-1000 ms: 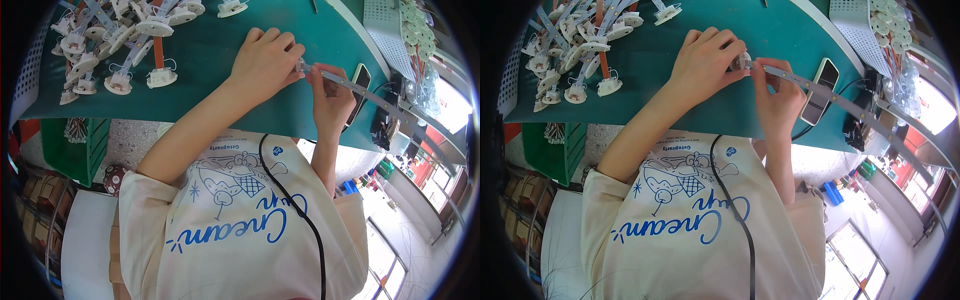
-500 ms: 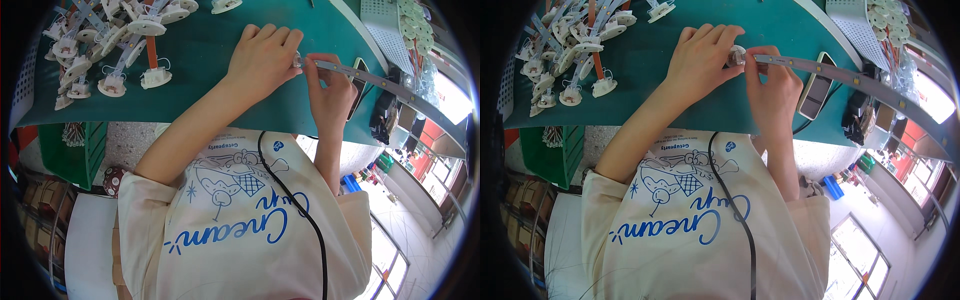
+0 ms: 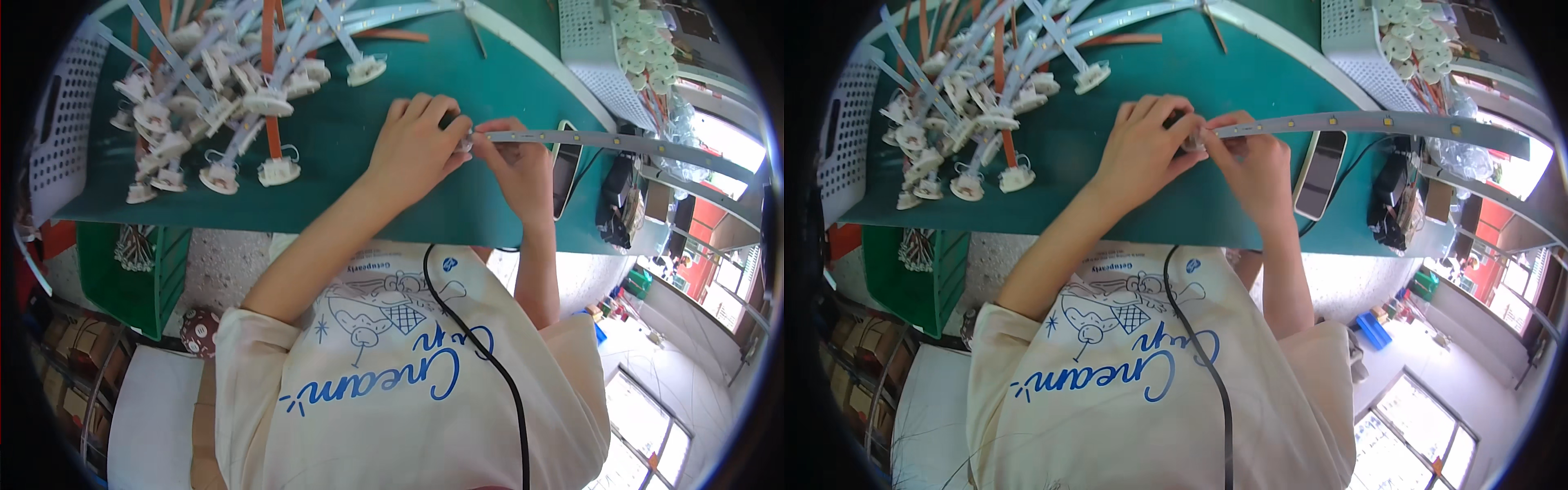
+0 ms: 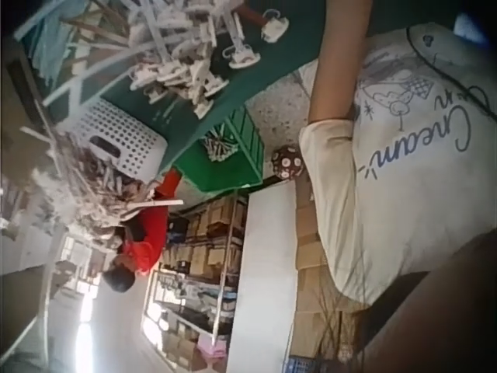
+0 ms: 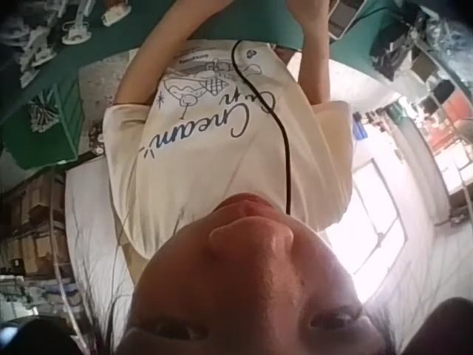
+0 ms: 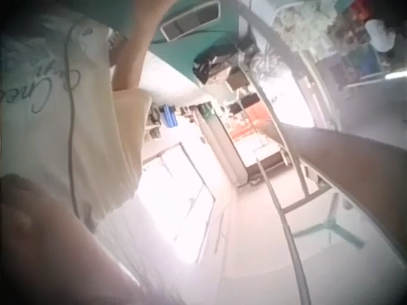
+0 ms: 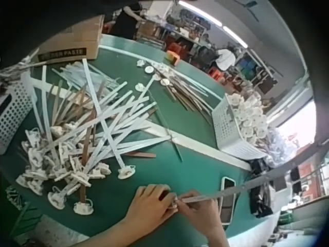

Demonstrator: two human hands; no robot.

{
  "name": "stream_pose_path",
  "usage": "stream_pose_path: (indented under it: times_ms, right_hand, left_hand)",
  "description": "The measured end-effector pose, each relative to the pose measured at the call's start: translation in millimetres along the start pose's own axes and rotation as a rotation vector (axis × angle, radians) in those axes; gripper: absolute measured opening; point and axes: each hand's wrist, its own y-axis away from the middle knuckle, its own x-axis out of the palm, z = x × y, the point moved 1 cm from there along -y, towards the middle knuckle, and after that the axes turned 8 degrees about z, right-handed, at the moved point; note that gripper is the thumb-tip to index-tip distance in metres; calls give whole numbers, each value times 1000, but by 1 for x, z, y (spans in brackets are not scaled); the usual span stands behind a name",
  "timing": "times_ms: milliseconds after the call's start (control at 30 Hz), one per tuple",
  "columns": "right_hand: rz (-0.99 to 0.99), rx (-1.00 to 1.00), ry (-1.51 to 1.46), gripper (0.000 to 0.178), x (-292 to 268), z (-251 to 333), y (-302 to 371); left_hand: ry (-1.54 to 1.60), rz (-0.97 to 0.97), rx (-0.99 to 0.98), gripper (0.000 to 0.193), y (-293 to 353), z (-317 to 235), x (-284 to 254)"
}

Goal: The recorder is assembling small white plastic components by inserting orange tubes into them using a metal tool.

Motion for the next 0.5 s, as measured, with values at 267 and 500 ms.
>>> stream_pose_path:
  times_ms: [267,500]
  right_hand:
    - [415,-262,-219,44,-31,0,-105]
    - [463,-170,-494,27,16,25,-136]
  left_hand:
    - [159,-204,-182,13,-7,-2,-88]
    - [-263,-101,-236,54,-12,10,-84]
